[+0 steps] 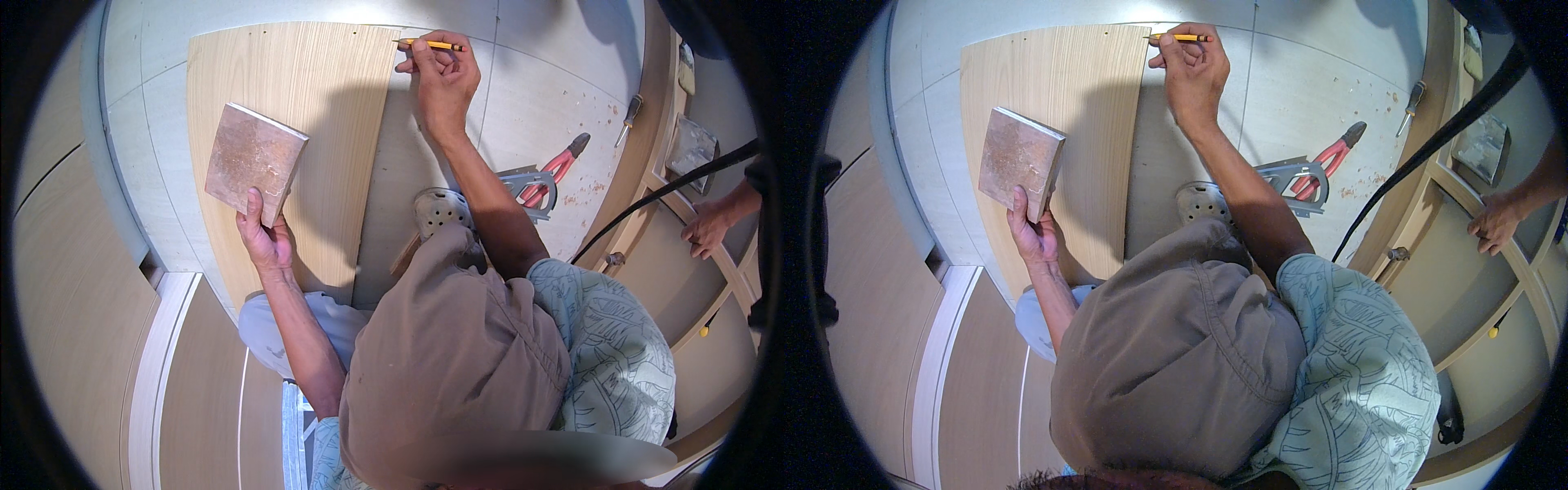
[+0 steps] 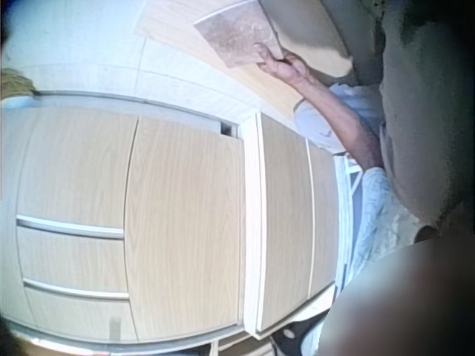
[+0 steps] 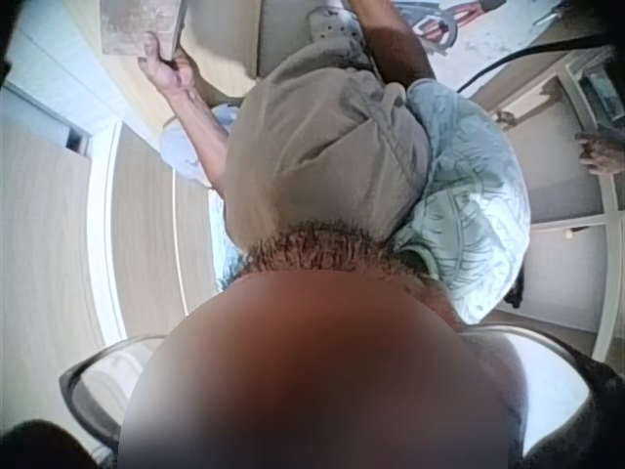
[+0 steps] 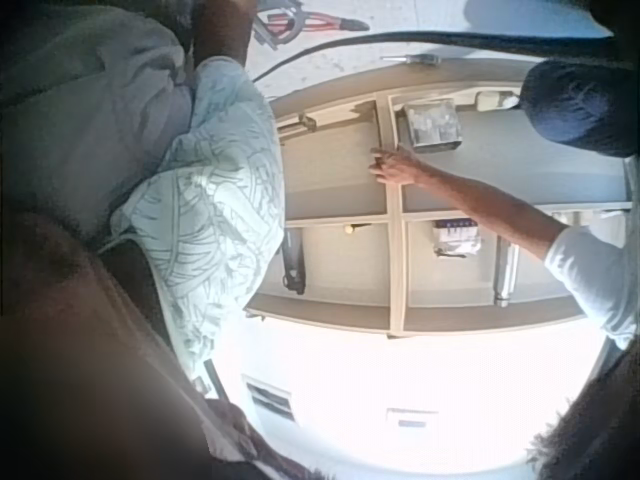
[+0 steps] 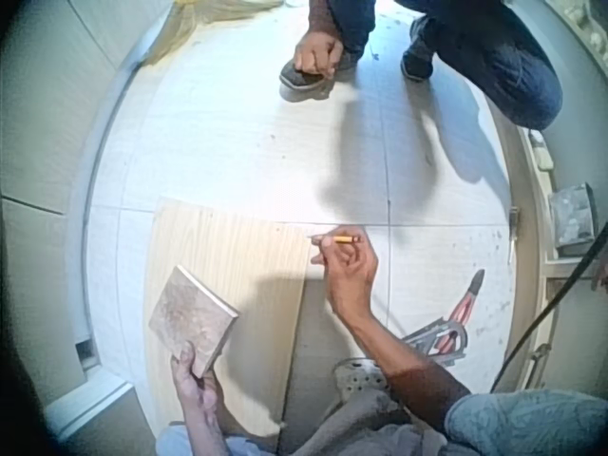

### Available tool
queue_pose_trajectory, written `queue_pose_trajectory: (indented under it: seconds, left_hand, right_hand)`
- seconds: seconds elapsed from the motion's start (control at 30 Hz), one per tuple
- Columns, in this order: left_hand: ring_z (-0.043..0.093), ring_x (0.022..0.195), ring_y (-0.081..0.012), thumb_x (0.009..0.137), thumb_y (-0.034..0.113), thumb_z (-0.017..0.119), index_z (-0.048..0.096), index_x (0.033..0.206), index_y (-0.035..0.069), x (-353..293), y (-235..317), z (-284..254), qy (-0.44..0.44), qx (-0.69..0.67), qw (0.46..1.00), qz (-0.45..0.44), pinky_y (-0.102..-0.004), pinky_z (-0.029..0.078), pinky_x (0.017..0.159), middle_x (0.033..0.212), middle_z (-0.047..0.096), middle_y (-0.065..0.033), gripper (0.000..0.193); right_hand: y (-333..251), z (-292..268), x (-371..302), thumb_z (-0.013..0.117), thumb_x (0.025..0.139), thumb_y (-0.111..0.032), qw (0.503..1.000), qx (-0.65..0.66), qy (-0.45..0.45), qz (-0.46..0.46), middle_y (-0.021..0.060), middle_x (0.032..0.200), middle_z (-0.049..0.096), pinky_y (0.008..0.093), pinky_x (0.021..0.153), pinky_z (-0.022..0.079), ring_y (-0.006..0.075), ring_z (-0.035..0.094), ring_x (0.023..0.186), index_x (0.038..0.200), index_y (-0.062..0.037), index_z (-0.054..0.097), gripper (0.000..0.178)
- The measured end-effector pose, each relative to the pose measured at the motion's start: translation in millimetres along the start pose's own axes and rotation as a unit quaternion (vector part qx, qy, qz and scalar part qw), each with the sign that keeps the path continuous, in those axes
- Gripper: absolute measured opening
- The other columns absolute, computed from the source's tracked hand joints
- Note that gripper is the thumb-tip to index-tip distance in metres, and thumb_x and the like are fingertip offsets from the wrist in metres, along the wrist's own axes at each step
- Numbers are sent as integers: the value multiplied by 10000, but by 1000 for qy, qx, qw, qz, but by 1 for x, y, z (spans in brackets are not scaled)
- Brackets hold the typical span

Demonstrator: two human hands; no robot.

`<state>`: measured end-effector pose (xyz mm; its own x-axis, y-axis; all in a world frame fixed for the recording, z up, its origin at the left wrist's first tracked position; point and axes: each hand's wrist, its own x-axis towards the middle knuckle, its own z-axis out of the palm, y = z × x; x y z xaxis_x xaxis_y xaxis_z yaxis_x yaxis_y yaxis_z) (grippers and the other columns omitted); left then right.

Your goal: The person measures and marks wooden pieces using a tape measure and pencil while seated on the floor. They align a small wooden block against a larger panel and mark cut lines, then place the block aside.

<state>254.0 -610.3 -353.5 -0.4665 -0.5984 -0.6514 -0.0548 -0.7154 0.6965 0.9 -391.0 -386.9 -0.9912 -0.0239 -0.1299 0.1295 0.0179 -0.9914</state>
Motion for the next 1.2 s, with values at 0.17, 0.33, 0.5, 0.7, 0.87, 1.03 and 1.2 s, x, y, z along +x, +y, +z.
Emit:
queue_pose_trajectory:
  seconds: [0.17, 0.33, 0.5, 0.7, 0.87, 1.03, 1.2]
  left_hand:
    - [687, 1211, -289, 994, 176, 781, 456, 1485, -74, 0, 1, -1, -5, 4, 1000, -2, -426, 624, 1040, 1383, 633, -195, 639]
    - [691, 1202, -288, 991, 168, 784, 469, 1473, -74, 0, 1, 0, -3, -2, 1000, -4, -423, 628, 1033, 1376, 638, -192, 625]
    - [692, 1199, -283, 991, 171, 786, 474, 1467, -74, -1, 2, 1, -3, 0, 1000, -4, -419, 628, 1033, 1366, 643, -189, 620]
    - [692, 1198, -279, 990, 177, 789, 475, 1466, -74, -1, 2, 1, -4, 1, 1000, -8, -413, 628, 1025, 1367, 643, -188, 624]
    - [690, 1204, -282, 987, 179, 793, 474, 1469, -70, -1, 1, 0, -4, 2, 1000, -6, -417, 621, 1034, 1374, 641, -190, 629]
    - [686, 1213, -287, 983, 177, 797, 470, 1473, -69, 0, 1, -1, -5, 2, 1000, -9, -426, 618, 1039, 1383, 637, -189, 638]
    - [686, 1211, -287, 986, 175, 793, 474, 1470, -69, 0, 1, -2, 2, -1, 1000, -12, -427, 621, 1034, 1385, 636, -187, 628]
  right_hand:
    - [3, 0, 0, 680, 1058, -118, 1000, 19, -5, -6, 170, 1030, 784, 268, 707, 633, 154, 762, 800, 1180, -32, 573, 183]
    - [1, 2, -1, 670, 1066, -108, 999, 35, 2, 8, 140, 1026, 777, 298, 764, 642, 153, 754, 819, 1198, -33, 595, 169]
    - [-1, 4, 6, 689, 1060, -131, 1000, 16, 9, -10, 140, 1025, 779, 290, 737, 633, 160, 761, 806, 1214, -36, 596, 203]
    - [1, 5, 8, 711, 1049, -141, 999, 35, 15, -13, 139, 1011, 782, 282, 702, 623, 166, 764, 778, 1219, -40, 599, 226]
    - [2, 4, 8, 716, 1046, -136, 999, 34, 16, -16, 141, 1012, 782, 280, 699, 623, 169, 764, 776, 1213, -36, 601, 227]
    - [2, 4, 9, 717, 1044, -131, 999, 38, 20, -6, 138, 1015, 782, 280, 701, 629, 170, 766, 777, 1214, -30, 602, 229]
    - [1, 4, 8, 711, 1045, -121, 999, 37, 18, -14, 137, 1016, 785, 277, 699, 626, 162, 758, 770, 1209, -33, 604, 214]
